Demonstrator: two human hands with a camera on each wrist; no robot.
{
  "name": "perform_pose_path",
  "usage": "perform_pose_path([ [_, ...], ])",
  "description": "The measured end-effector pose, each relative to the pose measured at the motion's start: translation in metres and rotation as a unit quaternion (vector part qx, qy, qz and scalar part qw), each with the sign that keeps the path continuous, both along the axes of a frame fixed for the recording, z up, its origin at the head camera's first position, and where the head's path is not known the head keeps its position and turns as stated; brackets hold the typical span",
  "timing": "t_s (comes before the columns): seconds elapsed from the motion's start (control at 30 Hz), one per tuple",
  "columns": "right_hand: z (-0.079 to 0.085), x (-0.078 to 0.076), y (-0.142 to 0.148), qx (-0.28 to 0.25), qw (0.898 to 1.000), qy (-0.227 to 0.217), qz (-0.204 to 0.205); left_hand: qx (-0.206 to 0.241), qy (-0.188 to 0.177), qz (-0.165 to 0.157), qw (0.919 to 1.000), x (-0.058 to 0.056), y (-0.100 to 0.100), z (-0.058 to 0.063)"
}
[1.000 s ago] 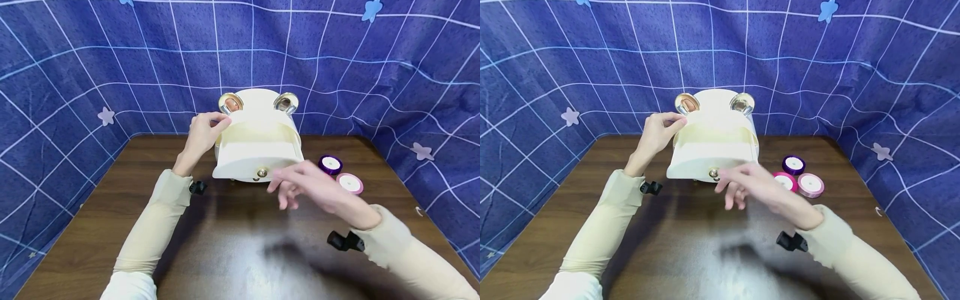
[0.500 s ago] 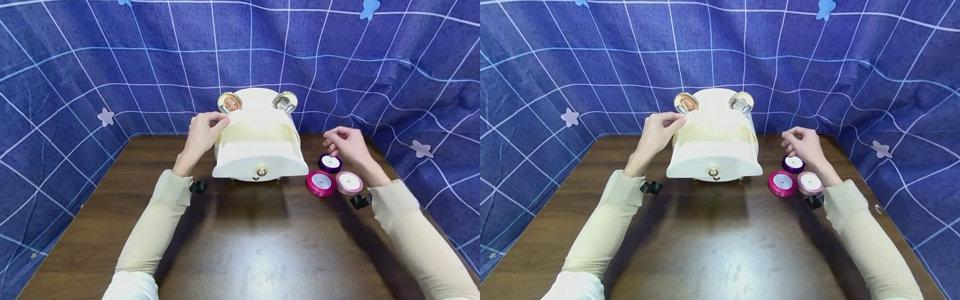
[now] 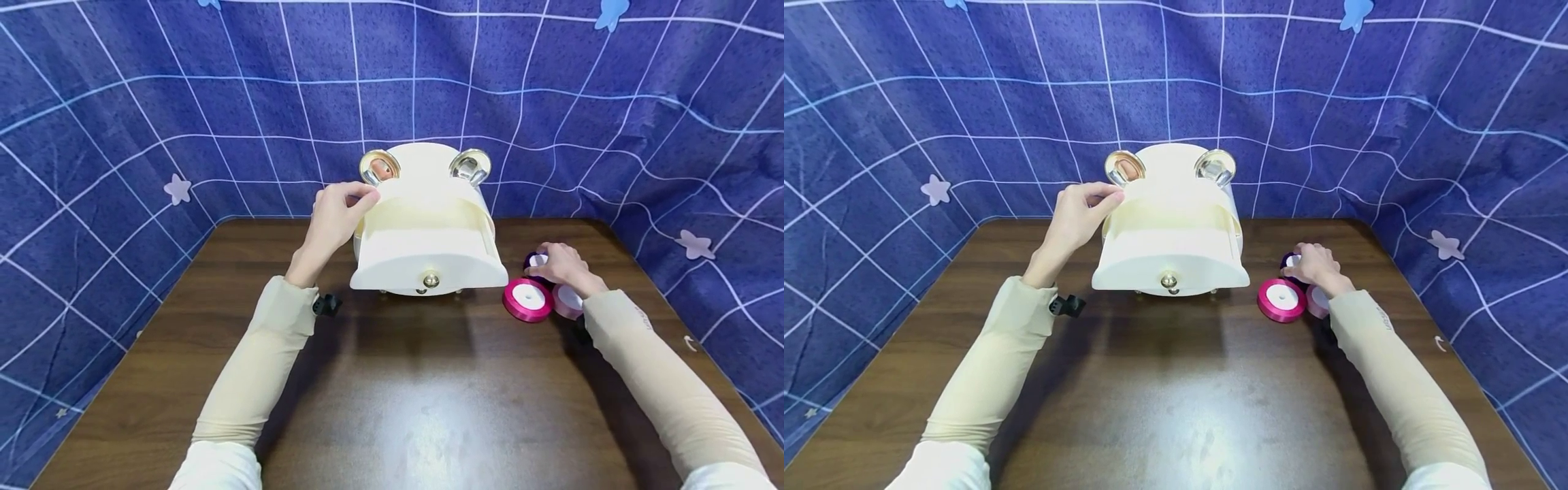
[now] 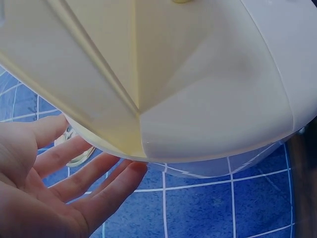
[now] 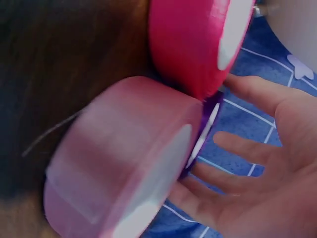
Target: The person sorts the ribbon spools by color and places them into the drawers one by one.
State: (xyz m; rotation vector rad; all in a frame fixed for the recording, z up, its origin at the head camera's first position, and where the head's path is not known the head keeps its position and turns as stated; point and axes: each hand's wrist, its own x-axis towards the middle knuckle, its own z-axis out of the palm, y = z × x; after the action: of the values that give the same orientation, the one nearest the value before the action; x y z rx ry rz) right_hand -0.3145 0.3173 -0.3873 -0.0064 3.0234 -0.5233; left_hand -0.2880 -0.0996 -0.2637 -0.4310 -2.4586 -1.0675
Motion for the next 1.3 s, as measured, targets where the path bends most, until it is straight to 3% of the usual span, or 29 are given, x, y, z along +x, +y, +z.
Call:
perform_pose_path([
  [0.27, -0.01, -0.002, 0.001, -0.006, 0.999, 0.03, -0.01, 0.0, 0.006, -0.001, 1.0, -0.001, 0.0, -0.002],
  [0.43, -0.003, 0.002, -0.005, -0.017, 0.998, 0.064, -0.006, 0.001, 0.008, 0.0, 1.0, -0.001, 0.0, -0.002],
  [0.87, 0.045, 0.024, -0.027, -0.052, 0.987, 0.149, 0.04, 0.004, -0.001, 0.002, 1.0, -0.001, 0.001, -0.002],
  [1.3, 0.11, 0.053, -0.057, -0.075, 0.965, 0.237, 0.08, 0.003, 0.01, 0.002, 0.9999, -0.002, -0.001, -0.002],
])
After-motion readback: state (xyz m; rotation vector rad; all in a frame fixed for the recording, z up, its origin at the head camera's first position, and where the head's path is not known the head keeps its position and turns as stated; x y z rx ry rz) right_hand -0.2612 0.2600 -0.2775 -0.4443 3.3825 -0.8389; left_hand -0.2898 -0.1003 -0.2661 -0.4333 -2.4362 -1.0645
